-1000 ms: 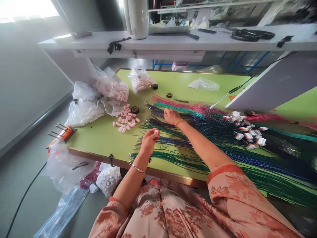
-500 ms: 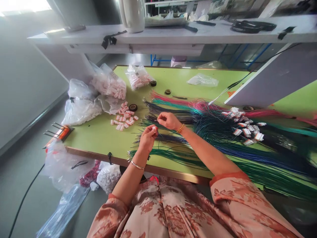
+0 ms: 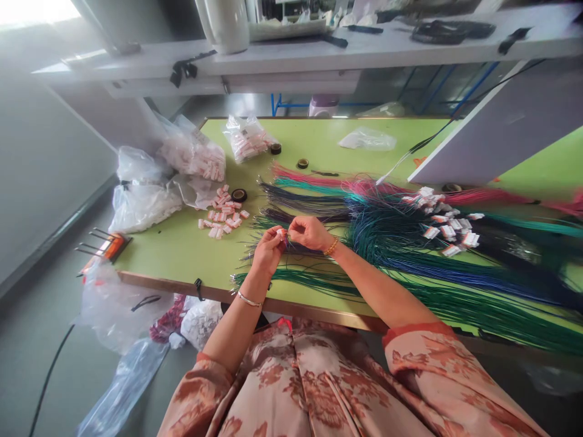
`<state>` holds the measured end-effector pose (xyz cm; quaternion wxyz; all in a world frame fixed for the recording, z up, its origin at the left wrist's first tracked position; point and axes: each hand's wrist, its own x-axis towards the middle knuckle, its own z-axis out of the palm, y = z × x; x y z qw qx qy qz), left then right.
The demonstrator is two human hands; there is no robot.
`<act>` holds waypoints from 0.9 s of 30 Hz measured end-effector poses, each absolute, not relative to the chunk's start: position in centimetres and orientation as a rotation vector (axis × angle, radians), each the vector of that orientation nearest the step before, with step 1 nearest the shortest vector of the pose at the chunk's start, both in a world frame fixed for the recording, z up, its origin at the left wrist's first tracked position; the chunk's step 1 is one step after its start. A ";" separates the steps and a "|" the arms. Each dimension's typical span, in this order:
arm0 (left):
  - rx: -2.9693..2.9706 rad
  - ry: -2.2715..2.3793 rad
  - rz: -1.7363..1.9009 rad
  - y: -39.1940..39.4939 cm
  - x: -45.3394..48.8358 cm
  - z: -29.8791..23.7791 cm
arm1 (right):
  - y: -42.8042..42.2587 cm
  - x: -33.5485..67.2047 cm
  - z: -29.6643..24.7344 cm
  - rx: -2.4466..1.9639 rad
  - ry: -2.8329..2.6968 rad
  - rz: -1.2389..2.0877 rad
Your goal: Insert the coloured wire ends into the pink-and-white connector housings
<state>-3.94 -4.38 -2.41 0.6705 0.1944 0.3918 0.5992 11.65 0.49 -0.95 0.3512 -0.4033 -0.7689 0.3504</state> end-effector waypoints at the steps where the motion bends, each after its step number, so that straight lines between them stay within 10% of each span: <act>1: 0.440 0.887 1.347 -4.4 -3.9 -2.4 | 0.4 11.6 -1.0 -1.049 -1.992 0.900; 27: 0.509 1.081 1.427 -4.5 -3.1 -2.4 | 0.5 11.6 -1.1 -0.944 -2.083 0.896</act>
